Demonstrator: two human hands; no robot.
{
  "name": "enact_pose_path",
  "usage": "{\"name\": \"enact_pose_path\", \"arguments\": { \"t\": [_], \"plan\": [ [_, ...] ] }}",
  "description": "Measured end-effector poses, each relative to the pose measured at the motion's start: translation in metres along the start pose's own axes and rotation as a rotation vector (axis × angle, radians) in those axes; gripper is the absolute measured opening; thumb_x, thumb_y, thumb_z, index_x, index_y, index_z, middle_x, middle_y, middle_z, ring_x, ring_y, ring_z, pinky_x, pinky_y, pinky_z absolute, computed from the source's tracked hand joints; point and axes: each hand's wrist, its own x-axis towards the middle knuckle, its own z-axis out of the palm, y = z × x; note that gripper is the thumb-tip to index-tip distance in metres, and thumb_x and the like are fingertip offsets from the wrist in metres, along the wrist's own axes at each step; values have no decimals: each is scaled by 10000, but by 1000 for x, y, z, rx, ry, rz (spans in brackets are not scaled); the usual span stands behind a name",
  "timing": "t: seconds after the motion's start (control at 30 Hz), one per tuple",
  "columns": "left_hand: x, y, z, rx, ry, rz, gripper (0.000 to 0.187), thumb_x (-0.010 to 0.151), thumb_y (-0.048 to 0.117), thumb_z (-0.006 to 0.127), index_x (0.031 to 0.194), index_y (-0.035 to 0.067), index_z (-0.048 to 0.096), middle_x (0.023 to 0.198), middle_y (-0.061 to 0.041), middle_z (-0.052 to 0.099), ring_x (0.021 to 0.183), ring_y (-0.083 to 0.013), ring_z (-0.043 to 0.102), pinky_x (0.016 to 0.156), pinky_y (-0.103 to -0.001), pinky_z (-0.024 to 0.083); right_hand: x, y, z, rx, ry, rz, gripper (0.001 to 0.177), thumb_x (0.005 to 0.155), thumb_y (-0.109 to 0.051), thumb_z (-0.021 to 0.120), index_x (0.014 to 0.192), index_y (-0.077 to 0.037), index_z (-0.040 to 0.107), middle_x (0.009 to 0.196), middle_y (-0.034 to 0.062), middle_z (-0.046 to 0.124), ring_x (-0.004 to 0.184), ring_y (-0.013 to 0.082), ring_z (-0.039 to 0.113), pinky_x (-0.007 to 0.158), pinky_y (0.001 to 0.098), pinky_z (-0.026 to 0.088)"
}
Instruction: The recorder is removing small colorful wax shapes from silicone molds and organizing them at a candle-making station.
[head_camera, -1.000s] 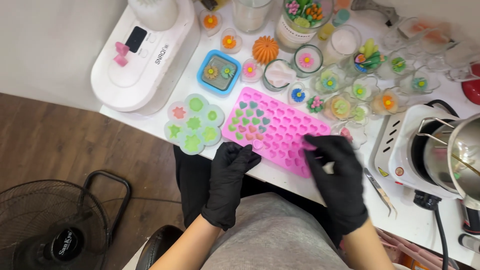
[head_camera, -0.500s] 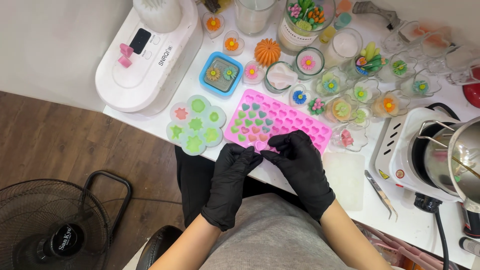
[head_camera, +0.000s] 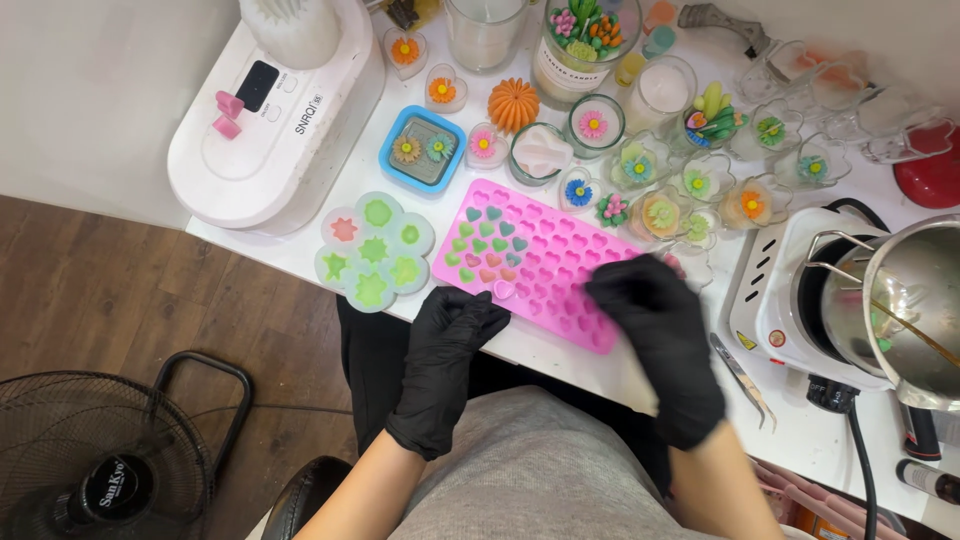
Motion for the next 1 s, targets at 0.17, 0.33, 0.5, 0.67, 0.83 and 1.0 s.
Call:
{"name": "enact_pose_path", "arguments": {
  "t": [0.17, 0.33, 0.5, 0.67, 0.83, 1.0],
  "plan": [
    [3, 5, -1, 26, 23, -46, 121, 955, 86, 701, 944, 9, 608, 891, -100, 678, 852, -190, 705, 858, -386, 631, -23, -42, -48, -235, 393, -364, 181, 938, 11, 778, 1085, -47, 692, 1074, 51, 723, 1006, 150, 704, 967, 286, 581],
    [2, 24, 6, 29, 37, -150, 194, 958, 191, 667, 952, 1, 628, 900, -110, 708, 862, -224, 746, 827, -373, 637, -23, -36, -51, -982, 373, -299, 181, 942, -17, 819, 1106, -84, 780, 875, 116, 651, 767, 233, 620, 685, 335, 480],
    [6, 21, 3, 86, 33, -225, 283, 970, 252, 657, 938, -28, 625, 880, -154, 739, 831, -291, 781, 718, -371, 632, -22, -35, -1, -1001, 480, -359, 181, 893, -79, 866, 1023, -80, 741, 973, 131, 586, 714, 217, 613, 668, 329, 485],
    [0, 21, -1, 210, -26, -186, 283, 961, 270, 671, 962, -11, 645, 873, -149, 760, 832, -260, 787, 700, -346, 621, -16, -24, 57, -614, -64, -446, 325, 906, -37, 744, 1215, -122, 698, 965, 51, 619, 811, 170, 643, 698, 293, 521],
    [-5, 24, -6, 356, -53, -111, 283, 978, 297, 668, 958, 16, 653, 861, -116, 775, 808, -182, 767, 697, -299, 583, -7, 14, 56, -641, -135, -457, 384, 889, 11, 690, 1240, -144, 703, 1002, 75, 613, 815, 200, 647, 686, 319, 529],
    [-8, 25, -6, 363, -106, -7, 249, 980, 298, 677, 1011, 51, 672, 845, -77, 739, 759, -136, 699, 697, -278, 537, -5, 18, 54, -771, -229, -624, 590, 755, 95, 630, 1297, -130, 687, 1008, 118, 573, 899, 281, 629, 742, 381, 525]
  ]
}}
